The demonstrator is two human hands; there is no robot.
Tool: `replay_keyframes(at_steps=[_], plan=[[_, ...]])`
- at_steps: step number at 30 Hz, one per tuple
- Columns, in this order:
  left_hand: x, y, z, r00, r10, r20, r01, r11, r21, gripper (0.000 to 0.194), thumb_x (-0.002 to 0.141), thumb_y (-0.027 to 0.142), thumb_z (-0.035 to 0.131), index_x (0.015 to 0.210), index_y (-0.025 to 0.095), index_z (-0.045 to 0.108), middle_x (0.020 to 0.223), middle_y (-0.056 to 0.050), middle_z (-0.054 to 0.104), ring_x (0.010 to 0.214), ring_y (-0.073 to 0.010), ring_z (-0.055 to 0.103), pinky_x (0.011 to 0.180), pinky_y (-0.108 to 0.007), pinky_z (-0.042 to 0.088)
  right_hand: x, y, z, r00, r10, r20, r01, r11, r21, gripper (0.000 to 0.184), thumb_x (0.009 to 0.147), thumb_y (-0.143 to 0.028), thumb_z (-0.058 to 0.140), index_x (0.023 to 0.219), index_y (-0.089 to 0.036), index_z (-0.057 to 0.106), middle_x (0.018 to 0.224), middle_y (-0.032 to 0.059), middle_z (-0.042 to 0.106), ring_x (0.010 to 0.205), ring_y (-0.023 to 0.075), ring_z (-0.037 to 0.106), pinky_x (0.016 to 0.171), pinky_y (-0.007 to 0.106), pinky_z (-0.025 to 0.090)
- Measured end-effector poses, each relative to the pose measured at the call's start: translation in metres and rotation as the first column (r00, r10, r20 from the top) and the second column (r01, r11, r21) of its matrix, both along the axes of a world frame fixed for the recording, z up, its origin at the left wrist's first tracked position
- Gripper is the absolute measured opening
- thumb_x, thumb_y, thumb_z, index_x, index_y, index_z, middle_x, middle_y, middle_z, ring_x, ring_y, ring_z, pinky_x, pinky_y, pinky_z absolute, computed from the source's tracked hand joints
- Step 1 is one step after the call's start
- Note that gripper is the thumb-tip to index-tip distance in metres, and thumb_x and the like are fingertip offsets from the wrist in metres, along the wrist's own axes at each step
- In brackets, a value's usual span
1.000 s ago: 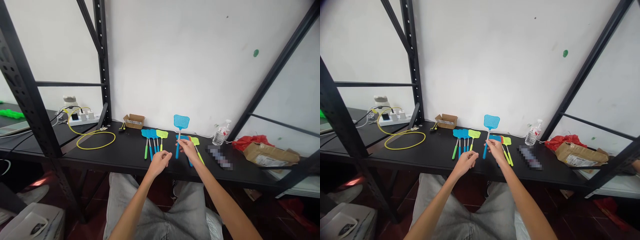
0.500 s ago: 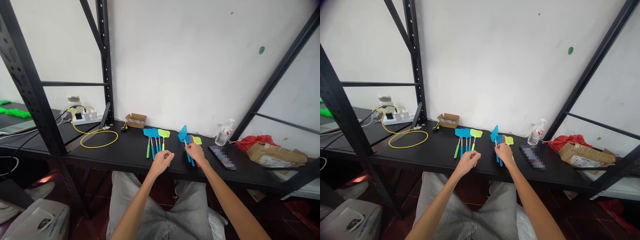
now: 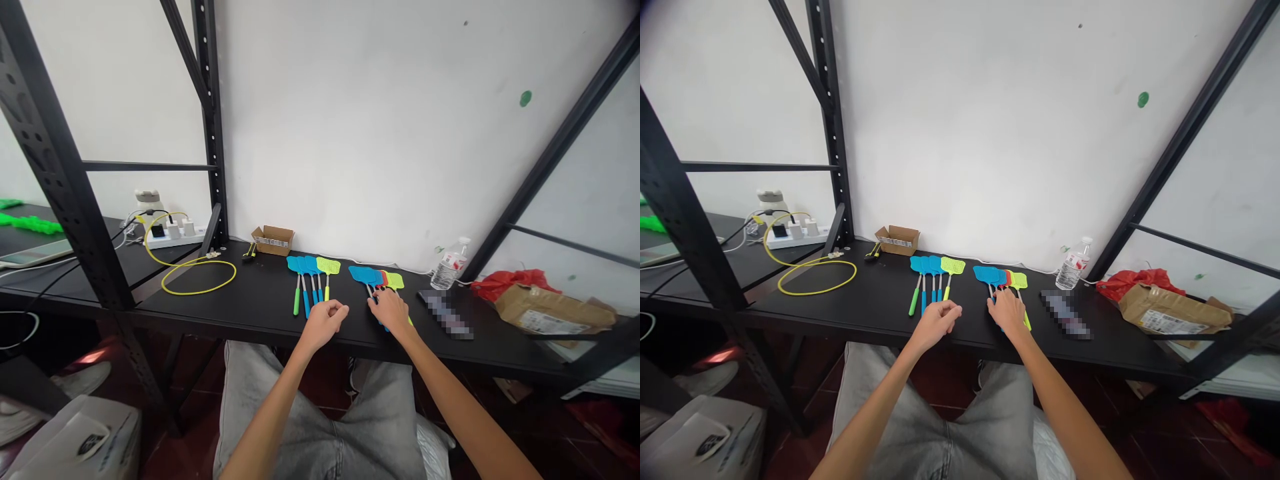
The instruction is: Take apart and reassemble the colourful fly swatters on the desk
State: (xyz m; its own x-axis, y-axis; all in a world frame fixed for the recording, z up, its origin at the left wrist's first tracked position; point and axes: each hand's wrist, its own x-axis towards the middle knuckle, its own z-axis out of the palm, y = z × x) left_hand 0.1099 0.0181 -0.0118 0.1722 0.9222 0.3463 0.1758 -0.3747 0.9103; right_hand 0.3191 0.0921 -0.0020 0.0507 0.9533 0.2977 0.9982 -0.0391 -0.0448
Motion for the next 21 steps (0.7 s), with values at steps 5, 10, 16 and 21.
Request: replay_keyframes(at_steps=[5,10,16,21], plan=[[0.000,0.001,-0.001,1.000,0.009,-0.010,-0.009,1.000,0.005,0.038,0.090,0.048,0.046,0.071,0.018,0.059,0.048,0.003,0.050,0.047,-0.0112,0.047,0.055,-0.023,0.037,-0.010,-0.007,0.007,0.999,0.032,-0.037,-0.029,0.997,0.066,0.034,0.093,-0.043,0.047,0.111,-0.023,0.069,0.112,0.0119,0.064,0.099,0.0267,0.064,0.080,0.034,0.045],[0.001,0.003,-0.003,1.000,0.019,-0.009,-0.019,1.000,0.013,0.038,0.090,0.047,0.047,0.070,0.018,0.060,0.047,0.003,0.050,0.047,-0.0111,0.046,0.054,-0.023,0.036,-0.051,-0.008,0.023,0.967,0.193,-0.164,-0.191,0.981,0.031,0.033,0.094,-0.044,0.047,0.098,-0.023,0.072,0.097,0.0094,0.072,0.093,0.0240,0.066,0.072,0.029,0.043],[0.000,0.003,-0.002,1.000,0.018,-0.004,-0.018,1.000,0.006,0.039,0.090,0.048,0.047,0.073,0.017,0.063,0.048,0.002,0.051,0.046,-0.0111,0.046,0.052,-0.023,0.035,-0.103,0.021,0.027,0.954,0.184,-0.238,-0.210,0.973,-0.092,0.038,0.091,-0.050,0.051,0.084,-0.019,0.072,0.087,0.0128,0.072,0.086,0.0252,0.067,0.069,0.030,0.044],[-0.001,0.003,-0.002,1.000,-0.005,0.008,0.005,1.000,0.002,0.040,0.090,0.049,0.046,0.072,0.017,0.062,0.049,0.002,0.052,0.047,-0.0111,0.046,0.052,-0.023,0.035,-0.119,0.042,0.026,0.964,0.147,-0.222,-0.188,0.965,-0.181,0.031,0.081,-0.046,0.062,0.088,-0.016,0.069,0.094,0.0166,0.070,0.087,0.0282,0.067,0.067,0.033,0.047]])
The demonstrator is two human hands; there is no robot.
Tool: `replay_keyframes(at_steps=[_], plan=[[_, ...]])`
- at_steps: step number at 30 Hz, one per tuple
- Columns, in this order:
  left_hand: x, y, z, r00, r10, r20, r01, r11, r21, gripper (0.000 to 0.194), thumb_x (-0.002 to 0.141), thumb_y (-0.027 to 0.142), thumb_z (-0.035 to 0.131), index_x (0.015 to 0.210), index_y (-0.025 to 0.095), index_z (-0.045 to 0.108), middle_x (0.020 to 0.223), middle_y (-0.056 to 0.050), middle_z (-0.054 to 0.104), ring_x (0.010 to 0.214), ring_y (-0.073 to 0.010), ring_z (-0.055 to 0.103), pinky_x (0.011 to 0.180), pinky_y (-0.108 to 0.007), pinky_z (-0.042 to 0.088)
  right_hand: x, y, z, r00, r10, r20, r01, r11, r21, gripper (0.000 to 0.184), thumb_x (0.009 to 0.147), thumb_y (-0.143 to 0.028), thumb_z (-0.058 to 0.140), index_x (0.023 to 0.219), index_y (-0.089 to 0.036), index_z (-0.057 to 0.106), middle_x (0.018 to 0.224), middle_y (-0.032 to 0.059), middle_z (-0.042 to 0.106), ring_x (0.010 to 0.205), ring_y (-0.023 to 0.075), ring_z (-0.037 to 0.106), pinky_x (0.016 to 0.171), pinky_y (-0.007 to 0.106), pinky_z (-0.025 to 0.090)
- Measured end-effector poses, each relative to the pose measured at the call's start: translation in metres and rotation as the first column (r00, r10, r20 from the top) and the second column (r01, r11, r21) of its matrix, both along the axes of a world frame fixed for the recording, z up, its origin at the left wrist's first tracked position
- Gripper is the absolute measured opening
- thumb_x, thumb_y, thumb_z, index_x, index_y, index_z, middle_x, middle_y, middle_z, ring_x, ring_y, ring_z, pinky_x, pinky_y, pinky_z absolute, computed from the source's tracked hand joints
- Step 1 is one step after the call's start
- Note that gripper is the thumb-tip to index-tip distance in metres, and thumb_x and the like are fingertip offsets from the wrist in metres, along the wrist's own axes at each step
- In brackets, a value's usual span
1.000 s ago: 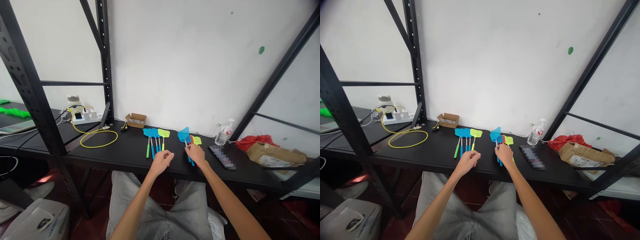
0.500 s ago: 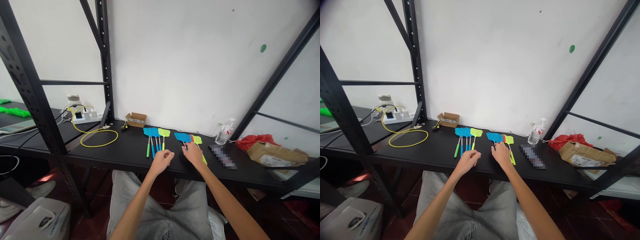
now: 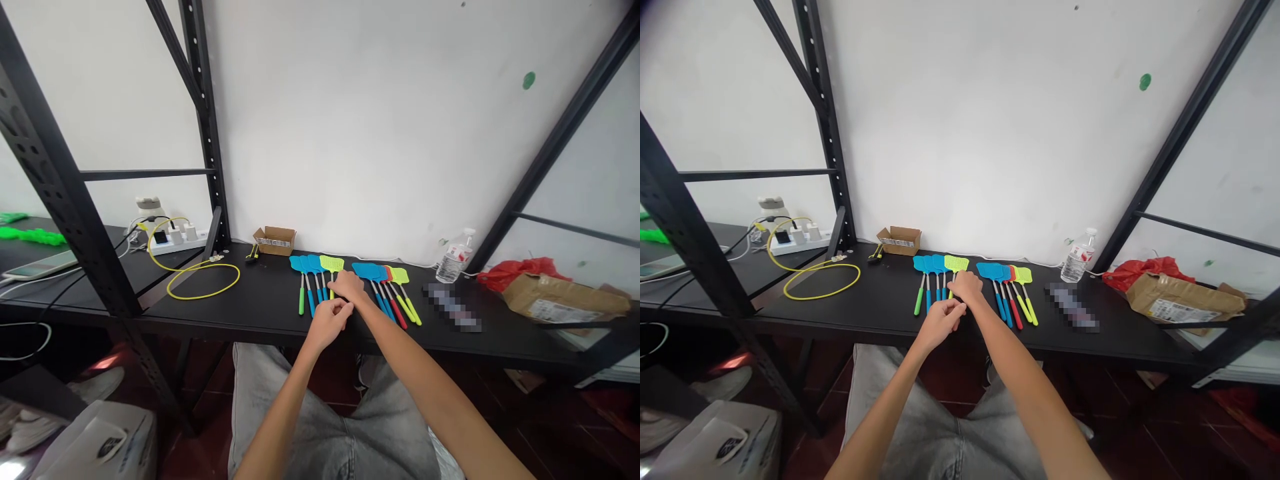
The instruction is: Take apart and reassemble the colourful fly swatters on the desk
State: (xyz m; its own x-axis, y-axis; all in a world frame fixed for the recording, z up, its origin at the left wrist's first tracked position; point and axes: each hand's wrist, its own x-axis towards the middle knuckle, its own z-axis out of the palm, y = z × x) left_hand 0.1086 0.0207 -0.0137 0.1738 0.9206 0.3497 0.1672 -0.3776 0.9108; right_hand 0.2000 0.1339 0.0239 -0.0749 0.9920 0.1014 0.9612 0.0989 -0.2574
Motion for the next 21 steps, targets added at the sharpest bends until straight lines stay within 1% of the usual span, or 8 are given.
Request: replay_keyframes(at_steps=[4,6,8,10,13,16,17,21], plan=[[0.000,0.001,0.000,1.000,-0.001,0.022,0.002,1.000,-0.010,0.039,0.090,0.048,0.047,0.073,0.016,0.062,0.049,0.003,0.051,0.047,-0.0107,0.045,0.052,-0.023,0.034,0.003,0.002,0.002,0.999,-0.011,-0.044,0.009,0.999,-0.044,0.025,0.077,-0.041,0.062,0.075,-0.016,0.065,0.082,0.0148,0.069,0.079,0.0270,0.067,0.061,0.031,0.045],[0.000,0.001,-0.001,0.999,-0.003,0.041,0.004,1.000,-0.023,0.037,0.090,0.048,0.048,0.075,0.017,0.061,0.049,0.003,0.050,0.046,-0.0103,0.044,0.052,-0.023,0.034,0.011,-0.001,0.002,0.988,-0.033,-0.150,0.032,0.999,-0.008,0.025,0.078,-0.039,0.059,0.066,-0.017,0.061,0.070,0.0125,0.066,0.071,0.0248,0.066,0.057,0.029,0.043],[0.000,0.001,-0.001,0.998,-0.008,0.069,0.010,0.999,-0.037,0.036,0.089,0.048,0.049,0.076,0.017,0.059,0.048,0.004,0.049,0.045,-0.0098,0.042,0.051,-0.022,0.033,0.021,-0.008,0.000,0.938,0.003,-0.346,0.008,1.000,0.029,0.025,0.078,-0.035,0.055,0.060,-0.018,0.056,0.060,0.0089,0.062,0.061,0.0210,0.063,0.054,0.028,0.041],[0.000,0.002,-0.001,0.994,-0.009,0.107,0.014,0.999,-0.047,0.034,0.089,0.049,0.049,0.079,0.017,0.057,0.048,0.005,0.046,0.045,-0.0093,0.040,0.049,-0.022,0.031,0.032,-0.016,-0.002,0.842,0.076,-0.533,-0.061,0.997,0.046,0.023,0.080,-0.033,0.050,0.060,-0.019,0.052,0.055,0.0046,0.058,0.053,0.0163,0.059,0.050,0.025,0.041],[0.000,0.003,-0.001,0.986,0.021,0.168,-0.010,0.998,-0.067,0.034,0.088,0.052,0.050,0.081,0.019,0.052,0.050,0.007,0.042,0.044,-0.0079,0.036,0.046,-0.020,0.026,0.045,-0.032,-0.005,0.653,0.179,-0.736,-0.184,0.980,0.075,0.019,0.080,-0.033,0.047,0.067,-0.020,0.052,0.058,0.0000,0.057,0.047,0.0116,0.053,0.046,0.022,0.039],[0.001,0.006,-0.002,0.980,0.082,0.182,-0.068,0.994,-0.085,0.037,0.087,0.056,0.052,0.080,0.020,0.047,0.051,0.009,0.035,0.043,-0.0067,0.031,0.045,-0.020,0.021,0.048,-0.048,-0.007,0.471,0.256,-0.844,-0.297,0.947,0.122,0.014,0.077,-0.031,0.051,0.070,-0.020,0.055,0.058,-0.0030,0.053,0.046,0.0097,0.047,0.042,0.021,0.036],[0.001,0.007,-0.002,0.980,0.100,0.173,-0.086,0.993,-0.085,0.038,0.086,0.057,0.053,0.081,0.020,0.047,0.051,0.009,0.033,0.043,-0.0066,0.030,0.045,-0.020,0.021,0.047,-0.052,-0.008,0.426,0.268,-0.864,-0.326,0.937,0.130,0.013,0.076,-0.030,0.051,0.071,-0.020,0.056,0.057,-0.0038,0.050,0.046,0.0095,0.046,0.042,0.020,0.035],[0.001,0.009,-0.001,0.990,0.100,0.103,-0.094,0.994,-0.060,0.043,0.085,0.061,0.053,0.087,0.019,0.052,0.053,0.008,0.037,0.044,-0.0069,0.031,0.045,-0.020,0.021,0.038,-0.066,-0.010,0.248,0.267,-0.931,-0.392,0.907,0.156,0.012,0.075,-0.029,0.052,0.073,-0.019,0.059,0.058,-0.0039,0.048,0.048,0.0095,0.043,0.043,0.020,0.034]])
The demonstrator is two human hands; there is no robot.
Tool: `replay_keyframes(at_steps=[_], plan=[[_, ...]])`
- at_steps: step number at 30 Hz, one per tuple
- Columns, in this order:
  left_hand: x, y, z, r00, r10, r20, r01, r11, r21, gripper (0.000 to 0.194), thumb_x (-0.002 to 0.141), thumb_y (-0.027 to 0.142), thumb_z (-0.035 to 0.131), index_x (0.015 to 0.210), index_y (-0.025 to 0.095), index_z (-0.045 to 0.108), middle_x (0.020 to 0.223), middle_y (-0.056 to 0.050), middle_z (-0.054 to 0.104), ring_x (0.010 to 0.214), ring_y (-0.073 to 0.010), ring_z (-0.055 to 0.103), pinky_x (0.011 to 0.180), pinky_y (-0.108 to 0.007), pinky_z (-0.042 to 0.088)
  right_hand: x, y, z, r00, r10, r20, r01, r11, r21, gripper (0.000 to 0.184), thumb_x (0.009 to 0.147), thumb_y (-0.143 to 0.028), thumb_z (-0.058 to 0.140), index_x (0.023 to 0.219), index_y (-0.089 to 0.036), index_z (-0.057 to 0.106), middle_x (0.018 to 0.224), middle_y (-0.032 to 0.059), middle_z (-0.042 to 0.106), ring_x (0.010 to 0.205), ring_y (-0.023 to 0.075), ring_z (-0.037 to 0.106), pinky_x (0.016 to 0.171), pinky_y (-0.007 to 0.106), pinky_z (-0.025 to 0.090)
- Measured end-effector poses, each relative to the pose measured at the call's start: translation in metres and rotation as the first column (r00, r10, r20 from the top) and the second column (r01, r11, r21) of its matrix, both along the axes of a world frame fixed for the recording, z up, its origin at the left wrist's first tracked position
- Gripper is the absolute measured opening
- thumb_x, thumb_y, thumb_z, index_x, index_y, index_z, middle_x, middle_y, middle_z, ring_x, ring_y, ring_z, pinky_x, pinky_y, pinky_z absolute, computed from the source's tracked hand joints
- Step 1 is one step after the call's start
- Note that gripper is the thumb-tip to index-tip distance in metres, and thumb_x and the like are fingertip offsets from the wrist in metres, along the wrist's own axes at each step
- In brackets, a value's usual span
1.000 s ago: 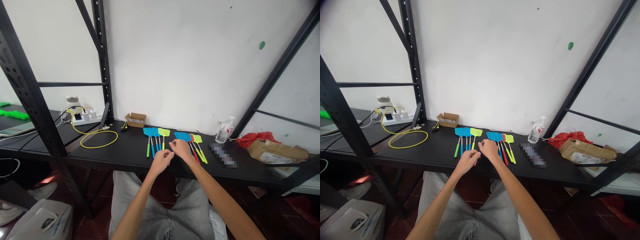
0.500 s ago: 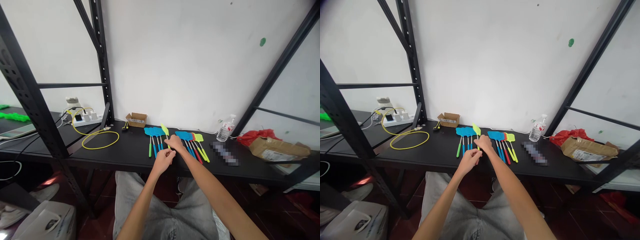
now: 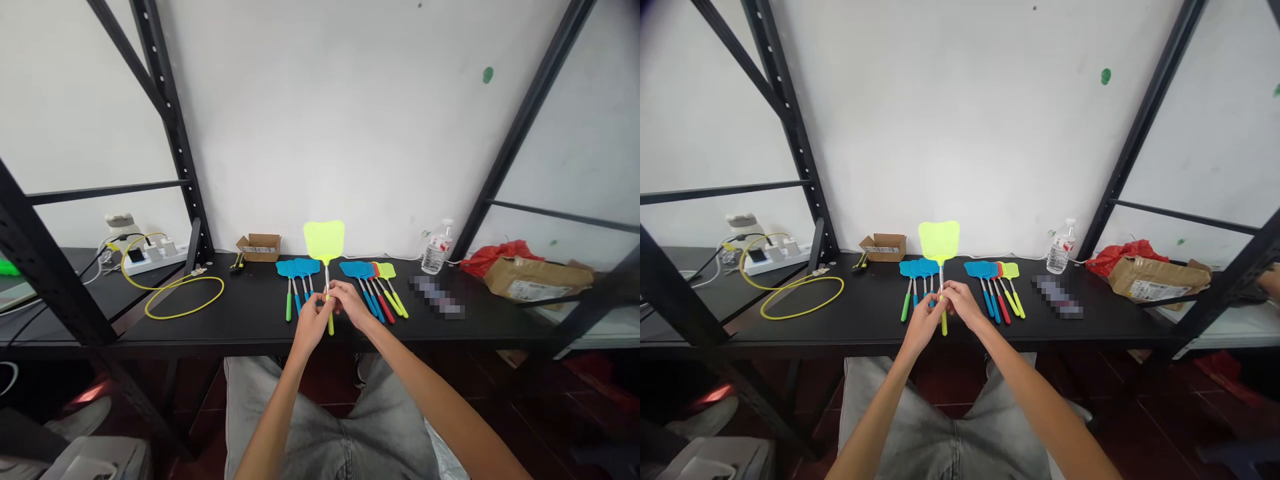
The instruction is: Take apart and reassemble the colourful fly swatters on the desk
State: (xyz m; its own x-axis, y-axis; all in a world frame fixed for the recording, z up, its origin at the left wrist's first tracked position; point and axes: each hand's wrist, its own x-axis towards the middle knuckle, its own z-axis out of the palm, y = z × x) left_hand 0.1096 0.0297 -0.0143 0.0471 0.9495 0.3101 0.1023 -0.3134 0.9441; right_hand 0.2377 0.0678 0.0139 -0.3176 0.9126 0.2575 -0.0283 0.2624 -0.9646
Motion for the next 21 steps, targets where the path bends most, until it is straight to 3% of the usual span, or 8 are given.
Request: replay_keyframes(at_steps=[5,11,16,18,21], plan=[[-0.001,-0.001,0.005,0.998,-0.069,-0.014,0.069,0.998,0.011,0.045,0.087,0.060,0.050,0.096,0.016,0.057,0.055,0.007,0.039,0.046,-0.0075,0.031,0.047,-0.021,0.022,-0.005,-0.008,-0.001,0.999,-0.010,-0.044,0.008,0.999,-0.034,0.018,0.076,-0.033,0.057,0.076,-0.018,0.066,0.062,-0.0016,0.052,0.051,0.0100,0.043,0.046,0.022,0.034],[-0.003,-0.005,0.011,0.988,-0.132,-0.080,0.134,0.991,0.018,0.041,0.089,0.055,0.047,0.083,0.016,0.059,0.057,0.006,0.033,0.051,-0.0082,0.026,0.050,-0.023,0.021,-0.002,-0.011,0.003,0.997,-0.054,-0.049,0.054,0.999,0.002,0.035,0.080,-0.052,0.062,0.078,-0.018,0.070,0.054,-0.0033,0.046,0.048,0.0103,0.039,0.045,0.024,0.030],[-0.003,-0.006,0.008,0.980,-0.159,-0.117,0.164,0.986,0.035,0.043,0.087,0.050,0.051,0.061,0.018,0.040,0.058,0.006,0.024,0.055,-0.0083,0.022,0.052,-0.024,0.018,-0.008,-0.001,0.004,0.958,-0.110,-0.264,0.078,0.989,-0.128,0.040,0.077,-0.059,0.066,0.079,-0.019,0.070,0.050,-0.0086,0.024,0.045,0.0080,0.023,0.043,0.024,0.025],[-0.003,-0.006,0.005,0.977,-0.171,-0.128,0.177,0.984,0.032,0.047,0.088,0.051,0.052,0.059,0.018,0.034,0.058,0.005,0.023,0.055,-0.0080,0.022,0.052,-0.024,0.017,-0.011,0.002,0.004,0.933,-0.115,-0.341,0.064,0.985,-0.159,0.039,0.074,-0.058,0.070,0.076,-0.019,0.068,0.051,-0.0089,0.023,0.045,0.0074,0.022,0.043,0.024,0.026],[-0.003,-0.004,0.003,0.982,-0.163,-0.098,0.166,0.986,0.018,0.047,0.092,0.054,0.045,0.062,0.018,0.040,0.056,0.005,0.027,0.053,-0.0083,0.025,0.051,-0.024,0.018,-0.014,0.000,0.003,0.943,-0.088,-0.322,0.046,0.989,-0.137,0.041,0.073,-0.059,0.071,0.072,-0.019,0.066,0.049,-0.0080,0.029,0.042,0.0075,0.028,0.040,0.024,0.029]])
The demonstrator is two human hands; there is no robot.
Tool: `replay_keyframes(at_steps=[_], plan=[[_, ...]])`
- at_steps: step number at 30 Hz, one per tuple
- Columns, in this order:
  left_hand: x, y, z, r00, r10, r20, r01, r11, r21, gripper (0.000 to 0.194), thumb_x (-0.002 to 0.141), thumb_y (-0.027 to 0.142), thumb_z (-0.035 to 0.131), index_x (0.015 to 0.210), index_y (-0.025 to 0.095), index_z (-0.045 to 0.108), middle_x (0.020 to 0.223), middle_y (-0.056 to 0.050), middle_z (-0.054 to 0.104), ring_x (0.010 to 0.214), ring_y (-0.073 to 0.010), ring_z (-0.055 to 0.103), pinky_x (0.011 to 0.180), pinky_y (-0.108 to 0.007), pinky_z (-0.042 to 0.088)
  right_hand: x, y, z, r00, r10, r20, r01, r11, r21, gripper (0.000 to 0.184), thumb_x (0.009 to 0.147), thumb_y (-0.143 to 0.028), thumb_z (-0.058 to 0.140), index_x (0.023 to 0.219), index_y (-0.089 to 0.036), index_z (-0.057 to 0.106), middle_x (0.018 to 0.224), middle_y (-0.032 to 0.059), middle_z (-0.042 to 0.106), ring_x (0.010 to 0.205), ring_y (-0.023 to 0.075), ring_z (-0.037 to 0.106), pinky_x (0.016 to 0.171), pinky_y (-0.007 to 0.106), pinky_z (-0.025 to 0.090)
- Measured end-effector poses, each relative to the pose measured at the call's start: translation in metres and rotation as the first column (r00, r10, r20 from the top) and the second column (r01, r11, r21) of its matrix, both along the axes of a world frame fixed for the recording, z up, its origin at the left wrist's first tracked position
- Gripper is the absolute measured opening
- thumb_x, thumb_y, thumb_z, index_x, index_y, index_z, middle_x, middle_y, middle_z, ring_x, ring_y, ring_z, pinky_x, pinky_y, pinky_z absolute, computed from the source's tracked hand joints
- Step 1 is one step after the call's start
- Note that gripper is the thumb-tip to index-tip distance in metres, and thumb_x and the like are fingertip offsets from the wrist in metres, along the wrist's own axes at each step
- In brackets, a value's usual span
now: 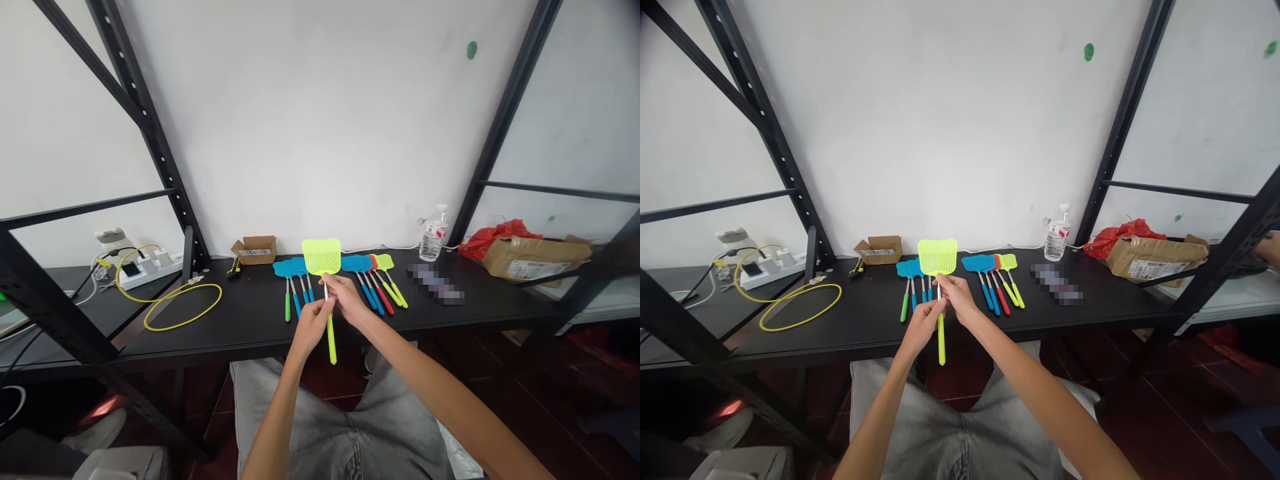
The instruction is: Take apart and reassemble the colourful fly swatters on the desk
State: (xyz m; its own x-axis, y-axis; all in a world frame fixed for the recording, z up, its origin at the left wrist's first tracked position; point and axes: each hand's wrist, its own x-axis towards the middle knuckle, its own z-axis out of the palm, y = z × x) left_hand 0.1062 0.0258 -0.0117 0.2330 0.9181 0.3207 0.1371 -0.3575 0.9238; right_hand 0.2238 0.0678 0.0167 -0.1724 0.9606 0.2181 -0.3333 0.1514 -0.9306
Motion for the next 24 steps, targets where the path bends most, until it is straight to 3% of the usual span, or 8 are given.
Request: replay_keyframes(at_steps=[5,13,18,24], plan=[[0.000,0.002,0.001,1.000,0.026,-0.009,-0.026,0.999,0.029,0.051,0.094,0.057,0.039,0.062,0.017,0.044,0.055,0.004,0.032,0.053,-0.0090,0.029,0.051,-0.024,0.021,-0.002,-0.004,-0.005,0.995,0.006,0.101,-0.007,1.000,0.004,0.041,0.074,-0.061,0.068,0.075,-0.020,0.065,0.049,-0.0059,0.040,0.038,0.0106,0.038,0.037,0.026,0.034],[0.000,0.005,0.000,0.996,0.056,-0.066,-0.053,0.997,0.050,0.055,0.094,0.058,0.037,0.058,0.017,0.043,0.053,0.004,0.034,0.053,-0.0098,0.033,0.053,-0.025,0.023,-0.001,0.009,-0.007,0.998,-0.051,-0.038,0.051,0.999,0.002,0.041,0.072,-0.057,0.073,0.069,-0.017,0.064,0.049,-0.0089,0.028,0.045,0.0066,0.024,0.042,0.022,0.024],[0.000,0.005,-0.001,0.995,0.023,-0.096,-0.020,0.999,0.029,0.056,0.094,0.059,0.036,0.057,0.017,0.042,0.051,0.004,0.031,0.051,-0.0094,0.030,0.052,-0.024,0.021,0.003,0.018,0.004,0.991,-0.110,-0.082,0.107,0.993,-0.040,0.041,0.067,-0.054,0.077,0.069,-0.016,0.063,0.050,-0.0087,0.030,0.045,0.0062,0.027,0.041,0.022,0.024],[0.002,0.001,0.002,0.992,-0.046,-0.117,0.050,0.998,0.028,0.057,0.094,0.058,0.037,0.056,0.017,0.041,0.051,0.005,0.029,0.051,-0.0090,0.031,0.053,-0.024,0.022,0.018,0.045,0.032,0.961,-0.232,-0.154,0.214,0.969,-0.123,0.034,0.074,-0.045,0.077,0.067,-0.017,0.059,0.047,-0.0093,0.029,0.042,0.0057,0.027,0.037,0.020,0.024]])
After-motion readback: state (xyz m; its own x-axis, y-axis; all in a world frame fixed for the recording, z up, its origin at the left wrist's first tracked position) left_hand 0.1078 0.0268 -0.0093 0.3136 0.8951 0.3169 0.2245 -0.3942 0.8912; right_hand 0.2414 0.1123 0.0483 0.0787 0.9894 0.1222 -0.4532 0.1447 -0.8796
